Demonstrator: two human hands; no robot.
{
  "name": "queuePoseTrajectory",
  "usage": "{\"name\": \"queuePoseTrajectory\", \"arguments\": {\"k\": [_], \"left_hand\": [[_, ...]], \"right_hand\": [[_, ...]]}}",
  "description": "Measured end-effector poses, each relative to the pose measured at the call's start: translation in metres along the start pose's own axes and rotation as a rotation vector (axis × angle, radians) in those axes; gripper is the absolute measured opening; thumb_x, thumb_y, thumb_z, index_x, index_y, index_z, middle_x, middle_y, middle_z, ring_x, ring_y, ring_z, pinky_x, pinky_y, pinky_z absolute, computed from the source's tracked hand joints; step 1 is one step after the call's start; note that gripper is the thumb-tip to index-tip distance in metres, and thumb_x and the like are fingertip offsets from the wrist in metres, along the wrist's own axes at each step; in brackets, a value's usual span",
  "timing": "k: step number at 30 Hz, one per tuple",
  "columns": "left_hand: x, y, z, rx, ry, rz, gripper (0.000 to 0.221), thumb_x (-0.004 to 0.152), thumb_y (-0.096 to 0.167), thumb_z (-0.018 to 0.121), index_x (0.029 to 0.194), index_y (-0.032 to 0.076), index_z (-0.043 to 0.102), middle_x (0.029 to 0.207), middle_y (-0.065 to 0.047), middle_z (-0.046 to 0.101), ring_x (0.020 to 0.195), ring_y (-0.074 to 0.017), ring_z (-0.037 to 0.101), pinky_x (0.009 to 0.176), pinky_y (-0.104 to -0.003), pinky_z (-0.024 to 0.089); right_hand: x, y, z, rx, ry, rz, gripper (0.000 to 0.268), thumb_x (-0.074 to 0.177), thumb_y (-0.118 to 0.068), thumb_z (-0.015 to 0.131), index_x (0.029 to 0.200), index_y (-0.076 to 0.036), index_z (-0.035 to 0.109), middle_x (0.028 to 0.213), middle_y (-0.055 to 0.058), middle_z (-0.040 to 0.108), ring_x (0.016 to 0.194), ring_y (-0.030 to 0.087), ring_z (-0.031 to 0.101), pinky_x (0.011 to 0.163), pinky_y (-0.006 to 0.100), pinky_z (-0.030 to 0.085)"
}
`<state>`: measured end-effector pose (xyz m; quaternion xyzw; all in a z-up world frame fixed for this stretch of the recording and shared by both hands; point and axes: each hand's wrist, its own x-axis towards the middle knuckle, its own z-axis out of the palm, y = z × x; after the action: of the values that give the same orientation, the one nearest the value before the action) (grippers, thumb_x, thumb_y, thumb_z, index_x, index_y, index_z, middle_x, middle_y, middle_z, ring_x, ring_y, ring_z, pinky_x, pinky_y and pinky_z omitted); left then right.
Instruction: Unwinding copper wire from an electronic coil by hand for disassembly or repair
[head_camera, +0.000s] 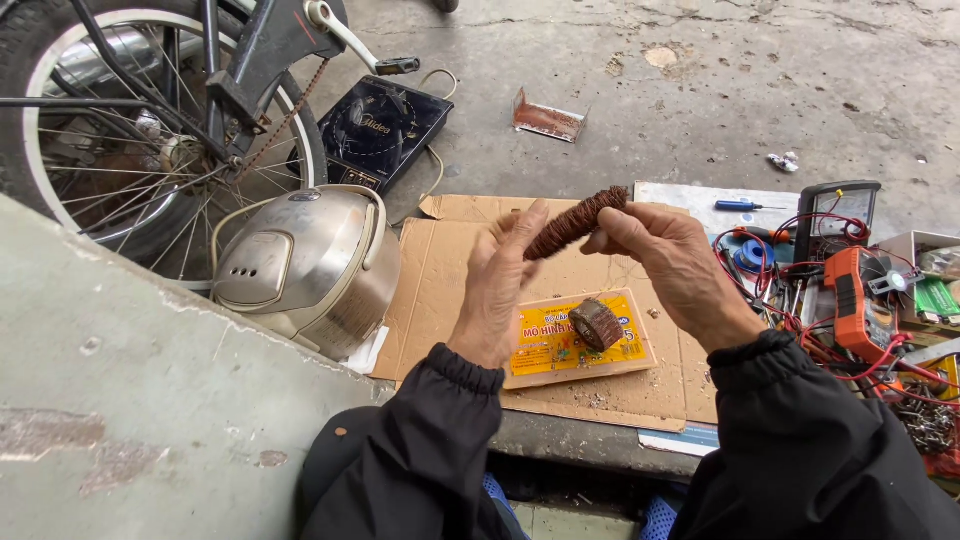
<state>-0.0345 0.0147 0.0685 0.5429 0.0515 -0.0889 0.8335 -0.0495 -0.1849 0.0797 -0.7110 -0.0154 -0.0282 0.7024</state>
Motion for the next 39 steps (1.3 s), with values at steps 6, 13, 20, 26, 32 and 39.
{"name": "queuePoseTrajectory", "arguments": {"k": [6,13,20,26,32,39], "left_hand": [[0.004,0.02,0.005,0.762,-0.463,0.372,0.096,0.096,0.075,0.064,0.162,0.006,0.052,0.159,-0.031,0.059,0.149,-0.0486,0.057,0.122,-0.067,0.046],[0.002,0.008,0.004,0.562,-0.53,0.32,0.067,0.106,0.048,0.073,0.151,0.001,0.059,0.123,-0.017,0.075,0.097,-0.0192,0.079,0.076,-0.028,0.062],[-0.029,-0.001,0.007,0.268,-0.349,0.31,0.069,0.103,0.045,0.076,0.15,0.0,0.054,0.131,-0.02,0.071,0.118,-0.0266,0.073,0.104,-0.041,0.061],[-0.042,0.008,-0.007,0.177,-0.154,0.245,0.074,0.1,0.043,0.077,0.151,-0.005,0.053,0.123,-0.018,0.069,0.107,-0.0232,0.066,0.093,-0.034,0.057],[-0.052,-0.001,-0.021,0.098,0.066,0.178,0.078,0.098,0.042,0.079,0.151,-0.008,0.052,0.112,-0.011,0.065,0.095,-0.0147,0.061,0.075,-0.025,0.051],[-0.057,-0.019,-0.038,-0.029,0.178,0.093,0.068,0.098,0.035,0.081,0.148,-0.004,0.057,0.116,-0.018,0.072,0.09,-0.0163,0.061,0.072,-0.029,0.048]], "right_hand": [[-0.008,-0.008,0.002,0.03,-0.059,0.0,0.038,0.112,-0.03,0.068,0.135,-0.002,0.079,0.099,0.008,0.08,0.099,0.015,0.076,0.107,0.036,0.06],[-0.012,0.015,-0.01,0.016,-0.159,0.022,0.038,0.117,-0.034,0.061,0.126,-0.004,0.08,0.103,0.009,0.078,0.106,0.018,0.075,0.112,0.042,0.057],[-0.013,0.033,-0.016,0.013,-0.147,0.083,0.085,0.112,-0.07,0.029,0.142,-0.001,0.068,0.131,0.024,0.074,0.14,0.038,0.065,0.13,0.057,0.036],[-0.028,0.15,-0.04,-0.126,0.377,0.082,0.038,0.109,-0.006,0.053,0.143,0.007,0.065,0.12,0.026,0.071,0.113,0.036,0.073,0.103,0.048,0.062],[-0.051,0.191,-0.005,-0.471,0.375,0.157,0.047,0.104,0.005,0.055,0.15,0.0,0.063,0.116,0.023,0.066,0.109,0.036,0.071,0.096,0.052,0.06],[-0.039,0.183,-0.001,-0.552,0.37,0.201,0.051,0.103,-0.025,0.075,0.148,-0.003,0.066,0.125,0.029,0.071,0.107,0.045,0.075,0.092,0.058,0.061]]}}
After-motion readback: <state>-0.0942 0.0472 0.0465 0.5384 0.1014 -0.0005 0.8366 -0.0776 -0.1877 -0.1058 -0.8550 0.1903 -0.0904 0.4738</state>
